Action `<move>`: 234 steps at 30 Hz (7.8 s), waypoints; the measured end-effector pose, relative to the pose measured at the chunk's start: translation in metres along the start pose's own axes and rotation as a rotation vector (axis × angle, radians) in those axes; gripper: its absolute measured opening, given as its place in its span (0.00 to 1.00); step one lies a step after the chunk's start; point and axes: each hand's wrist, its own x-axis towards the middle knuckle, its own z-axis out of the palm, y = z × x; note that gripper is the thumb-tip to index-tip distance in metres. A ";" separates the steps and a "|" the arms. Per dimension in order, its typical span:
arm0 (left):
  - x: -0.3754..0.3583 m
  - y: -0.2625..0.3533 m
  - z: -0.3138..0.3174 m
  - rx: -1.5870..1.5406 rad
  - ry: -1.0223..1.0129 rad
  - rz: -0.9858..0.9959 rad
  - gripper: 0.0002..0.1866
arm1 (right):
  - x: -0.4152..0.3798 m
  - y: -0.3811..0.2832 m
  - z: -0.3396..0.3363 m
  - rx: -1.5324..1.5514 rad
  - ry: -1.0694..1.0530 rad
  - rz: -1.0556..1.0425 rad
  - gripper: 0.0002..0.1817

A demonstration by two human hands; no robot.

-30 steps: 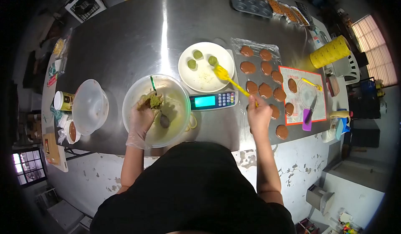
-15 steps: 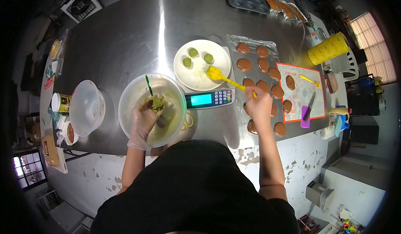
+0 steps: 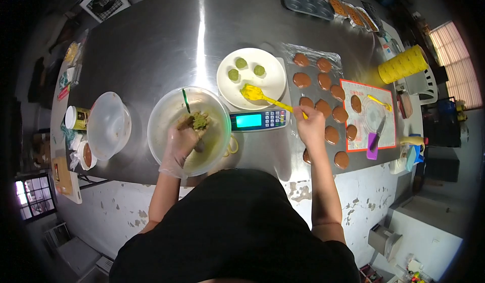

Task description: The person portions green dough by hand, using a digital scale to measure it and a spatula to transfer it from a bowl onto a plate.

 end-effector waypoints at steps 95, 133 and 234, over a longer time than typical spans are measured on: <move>-0.002 0.031 0.009 -0.149 -0.014 -0.115 0.20 | -0.047 -0.052 0.015 0.136 0.022 -0.522 0.10; 0.008 0.015 0.024 -0.629 0.297 -0.038 0.24 | -0.084 -0.051 0.047 0.241 -0.120 -0.261 0.07; 0.024 0.006 0.047 -0.573 -0.035 0.094 0.58 | -0.099 -0.053 0.063 0.537 -0.412 0.002 0.13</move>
